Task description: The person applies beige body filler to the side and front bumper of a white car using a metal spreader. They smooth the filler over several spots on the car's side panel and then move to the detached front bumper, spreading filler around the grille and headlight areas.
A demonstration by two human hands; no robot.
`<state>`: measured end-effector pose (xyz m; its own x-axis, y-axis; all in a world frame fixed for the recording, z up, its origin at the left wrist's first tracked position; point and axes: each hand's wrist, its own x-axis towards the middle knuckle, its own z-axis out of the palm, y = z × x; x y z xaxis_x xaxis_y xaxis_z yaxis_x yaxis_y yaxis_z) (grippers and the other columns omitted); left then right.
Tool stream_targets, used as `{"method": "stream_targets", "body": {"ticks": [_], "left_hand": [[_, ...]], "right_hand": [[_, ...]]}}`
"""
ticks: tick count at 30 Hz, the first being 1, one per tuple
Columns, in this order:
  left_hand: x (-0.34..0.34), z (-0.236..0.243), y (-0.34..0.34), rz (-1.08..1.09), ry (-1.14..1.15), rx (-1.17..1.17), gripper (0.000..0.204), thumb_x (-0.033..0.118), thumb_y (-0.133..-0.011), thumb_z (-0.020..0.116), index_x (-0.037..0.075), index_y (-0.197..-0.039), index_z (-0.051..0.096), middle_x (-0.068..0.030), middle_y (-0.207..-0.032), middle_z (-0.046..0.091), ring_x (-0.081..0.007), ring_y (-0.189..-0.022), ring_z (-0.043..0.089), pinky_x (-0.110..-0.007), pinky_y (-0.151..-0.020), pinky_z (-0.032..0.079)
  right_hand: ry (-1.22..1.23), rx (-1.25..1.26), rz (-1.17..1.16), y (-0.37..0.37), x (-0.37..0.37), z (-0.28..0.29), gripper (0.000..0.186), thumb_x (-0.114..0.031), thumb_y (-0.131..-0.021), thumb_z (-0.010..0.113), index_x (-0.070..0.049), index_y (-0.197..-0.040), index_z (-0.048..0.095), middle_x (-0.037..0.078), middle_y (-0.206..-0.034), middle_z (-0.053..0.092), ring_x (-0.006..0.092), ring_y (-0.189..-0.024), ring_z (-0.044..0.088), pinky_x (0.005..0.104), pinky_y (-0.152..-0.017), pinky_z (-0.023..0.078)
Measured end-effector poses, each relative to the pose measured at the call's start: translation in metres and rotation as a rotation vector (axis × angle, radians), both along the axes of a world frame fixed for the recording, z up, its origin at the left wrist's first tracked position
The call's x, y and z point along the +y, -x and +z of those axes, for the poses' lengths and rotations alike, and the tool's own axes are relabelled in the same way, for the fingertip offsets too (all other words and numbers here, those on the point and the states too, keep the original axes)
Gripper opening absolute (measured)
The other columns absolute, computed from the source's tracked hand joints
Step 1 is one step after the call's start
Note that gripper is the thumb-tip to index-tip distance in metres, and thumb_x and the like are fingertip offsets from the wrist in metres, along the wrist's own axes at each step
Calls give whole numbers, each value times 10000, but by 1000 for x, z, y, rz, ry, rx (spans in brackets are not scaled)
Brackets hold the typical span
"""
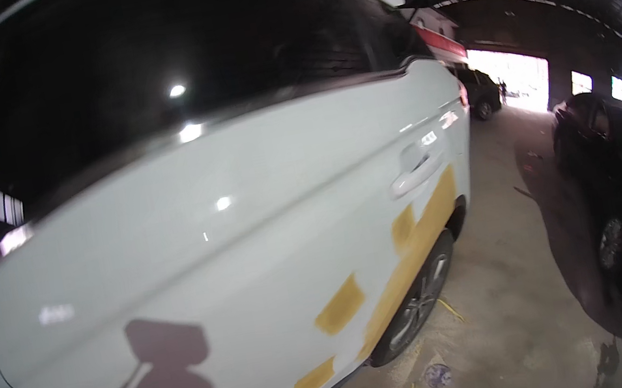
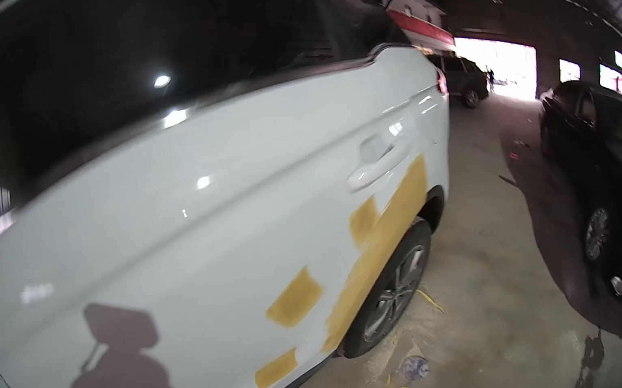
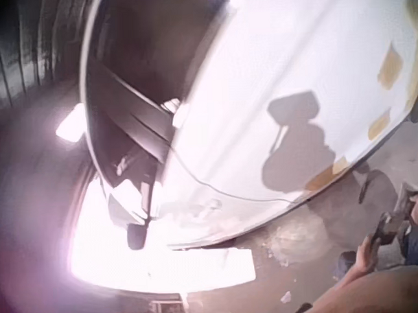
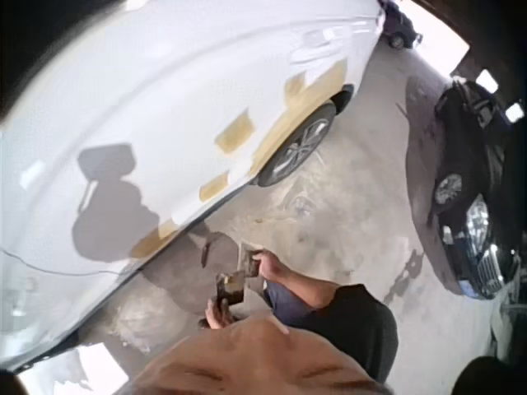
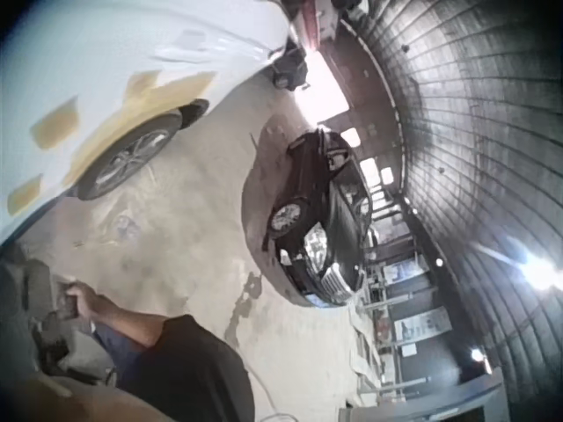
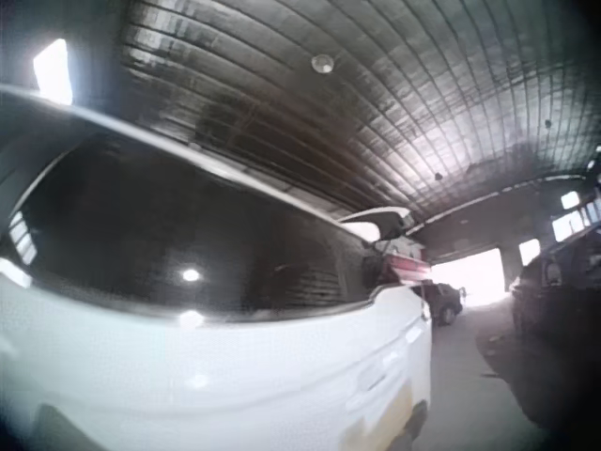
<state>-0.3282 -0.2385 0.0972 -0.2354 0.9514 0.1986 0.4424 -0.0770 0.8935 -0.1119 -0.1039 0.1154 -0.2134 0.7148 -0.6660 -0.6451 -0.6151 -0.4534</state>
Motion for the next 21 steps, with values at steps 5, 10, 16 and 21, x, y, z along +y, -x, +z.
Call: {"method": "stream_targets", "body": {"ticks": [5, 10, 16, 21], "left_hand": [[35, 206, -30, -312, 305, -374, 63, 70, -1015, 602, 29, -970, 614, -67, -795, 571, -144, -687, 534, -326, -548, 425], [61, 386, -92, -585, -535, 291, 154, 109, -1020, 563, 37, -887, 591, -70, -734, 547, -141, -624, 531, -328, -534, 426], [15, 502, -205, -671, 62, -35, 136, 110, -1009, 548, 32, -913, 602, -65, -714, 539, -142, -596, 539, -336, -524, 433], [-16, 508, -306, -717, 223, -319, 109, 144, -1019, 577, 44, -981, 597, 32, -746, 550, -94, -610, 515, -277, -553, 438]], "right_hand": [[-407, -848, -52, -59, -35, 153, 195, -181, -996, 575, -11, -1068, 637, 157, -990, 684, 223, -947, 664, 429, -834, 537], [-634, 17, -573, -159, -51, 420, 365, -95, -975, 599, -36, -1334, 571, 82, -1212, 685, 213, -1126, 645, 400, -999, 495], [-1057, 18, -424, -238, -161, 515, 354, -54, -994, 568, 13, -1341, 593, 137, -1242, 631, 281, -1187, 598, 427, -1054, 448], [-1102, -865, -10, -340, -216, 486, 319, -22, -986, 539, 61, -1277, 640, 151, -1296, 600, 245, -1217, 558, 363, -1024, 448]]}}
